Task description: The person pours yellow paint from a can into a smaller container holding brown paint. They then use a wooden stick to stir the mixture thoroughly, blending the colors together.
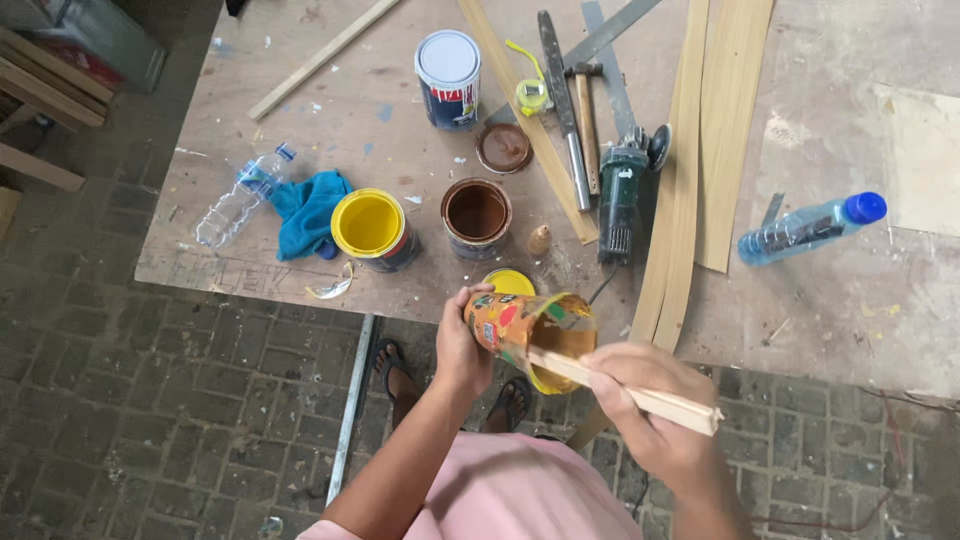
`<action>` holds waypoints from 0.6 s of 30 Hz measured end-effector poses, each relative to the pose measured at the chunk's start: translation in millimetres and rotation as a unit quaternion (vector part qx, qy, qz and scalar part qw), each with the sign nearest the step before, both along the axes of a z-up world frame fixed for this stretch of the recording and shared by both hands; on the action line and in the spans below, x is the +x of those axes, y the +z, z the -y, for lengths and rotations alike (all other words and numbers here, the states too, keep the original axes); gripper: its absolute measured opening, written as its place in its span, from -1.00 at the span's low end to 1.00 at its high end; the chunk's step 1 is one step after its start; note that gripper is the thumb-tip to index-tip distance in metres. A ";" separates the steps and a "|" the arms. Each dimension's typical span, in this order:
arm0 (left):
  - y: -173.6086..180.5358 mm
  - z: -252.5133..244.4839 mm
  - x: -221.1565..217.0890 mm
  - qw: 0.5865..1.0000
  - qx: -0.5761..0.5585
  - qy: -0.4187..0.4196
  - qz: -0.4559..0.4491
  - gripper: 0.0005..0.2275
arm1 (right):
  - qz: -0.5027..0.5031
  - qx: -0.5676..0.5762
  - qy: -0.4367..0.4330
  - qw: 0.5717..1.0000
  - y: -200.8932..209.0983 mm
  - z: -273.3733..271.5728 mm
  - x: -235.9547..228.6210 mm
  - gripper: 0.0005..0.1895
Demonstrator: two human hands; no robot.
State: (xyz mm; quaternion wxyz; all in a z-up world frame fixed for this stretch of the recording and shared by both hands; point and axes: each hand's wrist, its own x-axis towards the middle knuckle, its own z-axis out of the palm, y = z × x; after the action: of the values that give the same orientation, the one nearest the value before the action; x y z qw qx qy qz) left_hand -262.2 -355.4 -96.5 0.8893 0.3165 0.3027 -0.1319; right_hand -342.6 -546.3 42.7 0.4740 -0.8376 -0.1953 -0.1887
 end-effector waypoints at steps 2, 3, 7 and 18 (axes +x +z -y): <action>-0.2 -1.5 0.3 1.000 0.001 -0.013 0.005 -0.69 | 0.019 0.010 0.018 1.000 6.5 -4.8 2.7 -0.90; 1.7 -2.7 2.2 1.000 -0.002 -0.016 -0.001 -0.69 | -0.002 -0.006 -0.047 0.999 16.2 -6.8 3.7 -0.90; 4.3 -4.5 3.6 0.999 0.009 0.006 -0.037 -0.68 | -0.003 0.000 0.012 1.000 -3.2 1.0 -3.9 -0.94; 17.9 -3.1 12.0 0.999 0.029 -0.019 -0.032 -0.70 | 0.024 0.015 0.017 0.999 -7.7 4.0 5.4 -0.89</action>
State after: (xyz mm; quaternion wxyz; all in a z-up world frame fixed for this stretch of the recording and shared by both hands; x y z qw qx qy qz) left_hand -250.2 -352.3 -78.6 0.8669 0.3434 0.3289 -0.1497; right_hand -337.2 -550.3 35.1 0.4851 -0.8219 -0.2183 -0.2038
